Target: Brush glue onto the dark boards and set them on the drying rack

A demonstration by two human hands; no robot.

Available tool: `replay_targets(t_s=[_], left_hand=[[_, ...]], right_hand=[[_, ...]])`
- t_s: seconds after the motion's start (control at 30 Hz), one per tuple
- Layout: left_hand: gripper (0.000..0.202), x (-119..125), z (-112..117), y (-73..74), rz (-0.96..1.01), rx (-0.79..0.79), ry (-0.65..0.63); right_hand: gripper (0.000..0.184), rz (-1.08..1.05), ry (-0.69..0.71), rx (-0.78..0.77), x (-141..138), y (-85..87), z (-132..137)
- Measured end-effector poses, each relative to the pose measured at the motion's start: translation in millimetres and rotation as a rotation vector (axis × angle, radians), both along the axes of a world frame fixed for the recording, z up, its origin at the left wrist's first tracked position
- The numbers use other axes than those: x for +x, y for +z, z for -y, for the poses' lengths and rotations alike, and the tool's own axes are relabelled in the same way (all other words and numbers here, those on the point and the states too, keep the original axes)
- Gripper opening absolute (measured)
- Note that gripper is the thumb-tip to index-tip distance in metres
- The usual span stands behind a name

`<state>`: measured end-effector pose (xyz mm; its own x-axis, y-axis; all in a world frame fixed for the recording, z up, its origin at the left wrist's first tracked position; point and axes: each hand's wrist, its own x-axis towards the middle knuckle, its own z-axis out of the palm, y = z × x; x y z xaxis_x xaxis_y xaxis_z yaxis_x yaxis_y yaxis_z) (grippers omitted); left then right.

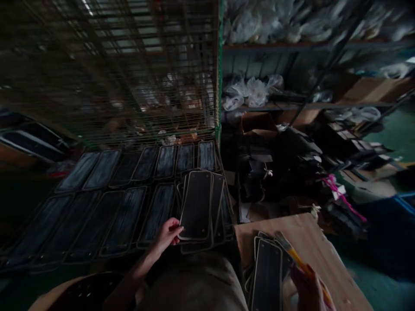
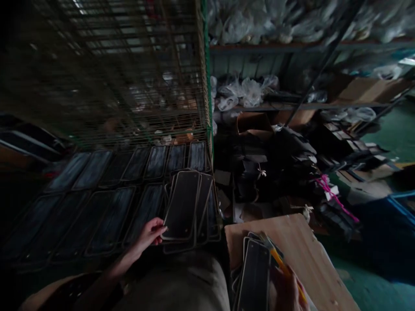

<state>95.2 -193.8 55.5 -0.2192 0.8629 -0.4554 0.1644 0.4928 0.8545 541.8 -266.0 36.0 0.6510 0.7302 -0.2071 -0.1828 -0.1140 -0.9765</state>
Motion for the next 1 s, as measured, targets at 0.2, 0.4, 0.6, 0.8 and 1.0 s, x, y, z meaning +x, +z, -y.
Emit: replay_targets(t_s=[0.2, 0.4, 0.6, 0.8, 1.0], left_hand=[[0.032, -12.6, 1.4, -11.6, 0.106, 0.012, -0.011], [0.019, -18.3, 1.7, -22.1, 0.133, -0.024, -0.006], [0.017, -18.7, 7.5, -29.6, 0.211, -0.014, 0.033], [0.019, -22.0, 6.6, -22.4, 0.253, 0.009, 0.038], [0.025, -23.8, 9.0, -18.0, 0.304, 0.076, 0.055]], right_hand=[[0.036, 0.409, 0.647, 0.112, -157.0, 86.3, -129.6], [0.026, 1.065, 1.046, 0.408, -243.9, 87.9, -216.3], [0.029, 1.385, 1.031, 0.440, -257.3, 77.8, -256.6], [0.031, 1.469, 1.124, 0.363, -247.1, 77.6, -227.3], [0.029, 1.319, 1.342, 0.304, -228.4, 102.7, -147.1]])
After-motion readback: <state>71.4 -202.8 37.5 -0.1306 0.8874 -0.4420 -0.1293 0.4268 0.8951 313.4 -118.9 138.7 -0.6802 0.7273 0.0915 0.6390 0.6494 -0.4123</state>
